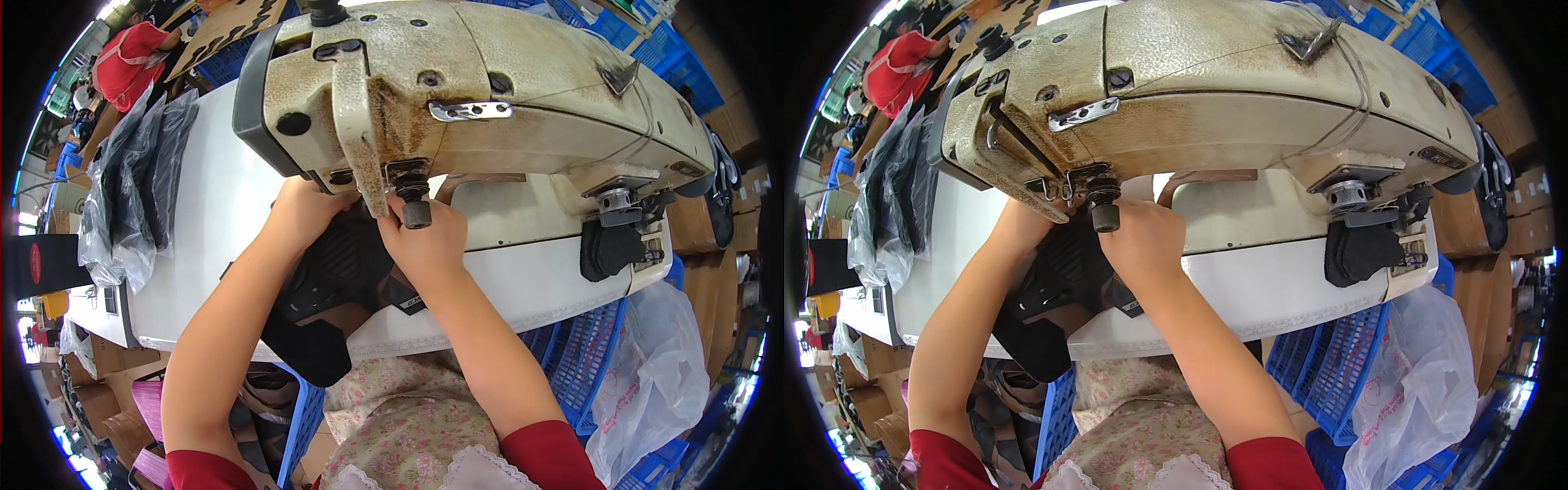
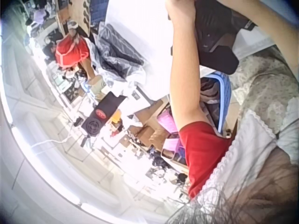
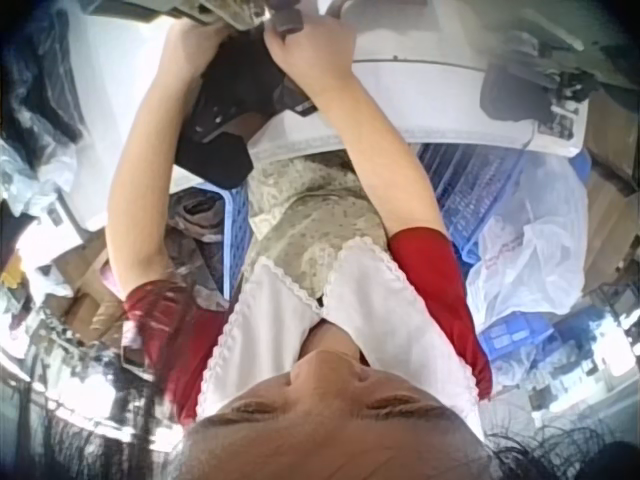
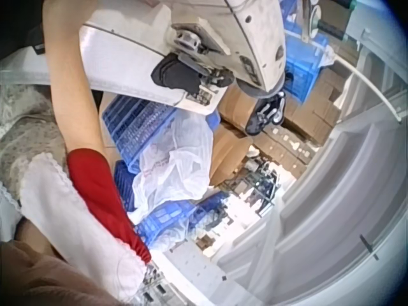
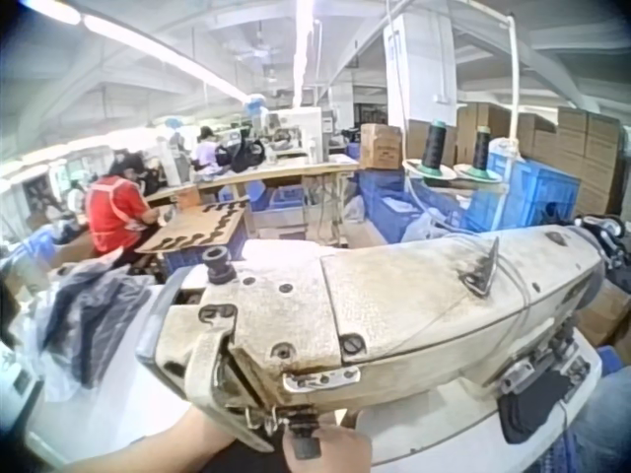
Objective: The person retrieves shoe components from a crate, stitches the pieces together using a sewing machine, and trims excess threads using snips.
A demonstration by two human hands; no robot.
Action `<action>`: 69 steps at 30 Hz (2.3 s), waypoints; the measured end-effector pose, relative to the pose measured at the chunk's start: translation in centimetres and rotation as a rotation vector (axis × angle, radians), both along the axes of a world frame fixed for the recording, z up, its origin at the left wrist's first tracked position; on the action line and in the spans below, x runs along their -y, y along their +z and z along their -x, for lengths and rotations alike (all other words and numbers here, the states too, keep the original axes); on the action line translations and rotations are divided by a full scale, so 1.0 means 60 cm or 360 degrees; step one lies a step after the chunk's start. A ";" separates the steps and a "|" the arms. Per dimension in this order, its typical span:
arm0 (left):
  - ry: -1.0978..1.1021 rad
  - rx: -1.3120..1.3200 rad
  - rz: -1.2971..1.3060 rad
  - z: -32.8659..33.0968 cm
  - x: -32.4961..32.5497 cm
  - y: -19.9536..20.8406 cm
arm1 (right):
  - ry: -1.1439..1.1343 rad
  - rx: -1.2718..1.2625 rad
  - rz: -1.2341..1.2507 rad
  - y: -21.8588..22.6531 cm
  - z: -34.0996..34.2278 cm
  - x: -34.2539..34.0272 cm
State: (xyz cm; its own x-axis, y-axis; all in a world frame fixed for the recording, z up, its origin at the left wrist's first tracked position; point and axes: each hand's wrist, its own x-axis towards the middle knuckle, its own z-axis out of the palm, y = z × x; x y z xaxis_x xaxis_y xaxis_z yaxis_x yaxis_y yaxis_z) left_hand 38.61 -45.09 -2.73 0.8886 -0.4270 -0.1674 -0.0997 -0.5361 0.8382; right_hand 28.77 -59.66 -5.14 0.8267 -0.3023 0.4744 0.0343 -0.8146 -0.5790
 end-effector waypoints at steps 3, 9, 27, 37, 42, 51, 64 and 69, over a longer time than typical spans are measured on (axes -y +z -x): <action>-0.0059 0.0049 0.0022 0.001 0.002 0.001 | -0.0033 -0.0078 0.0017 -0.002 -0.001 0.000; -0.0081 0.0088 0.0081 0.011 0.011 0.018 | -0.0023 -0.0039 0.0010 0.000 -0.002 0.001; -0.0225 0.0442 0.0150 0.023 0.013 0.016 | -0.0005 -0.0006 -0.0015 0.010 -0.002 0.000; -0.0204 0.0869 -0.0088 0.032 0.019 -0.002 | 0.0004 -0.0072 0.0007 0.002 -0.001 0.002; -0.0139 0.0909 -0.0162 0.041 0.028 0.000 | -0.0016 -0.0111 0.0060 0.003 0.001 0.002; -0.0117 0.0823 -0.0168 0.032 0.017 -0.005 | 0.0080 0.0104 -0.0128 0.003 0.007 0.005; 0.0798 -0.0683 0.1490 -0.030 -0.002 0.030 | 0.0125 0.0038 -0.0042 0.014 0.018 0.008; -0.0395 0.1106 -0.0194 -0.007 -0.018 0.020 | 0.0200 0.0097 0.0032 0.019 0.014 0.008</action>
State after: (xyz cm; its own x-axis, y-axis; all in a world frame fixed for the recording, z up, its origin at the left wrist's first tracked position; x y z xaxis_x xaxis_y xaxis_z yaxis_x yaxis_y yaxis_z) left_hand 39.06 -44.02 -1.53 0.6866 -0.6432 0.3389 -0.7152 -0.5137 0.4740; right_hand 27.91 -60.13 -4.02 0.8270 -0.1879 0.5299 0.1715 -0.8133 -0.5560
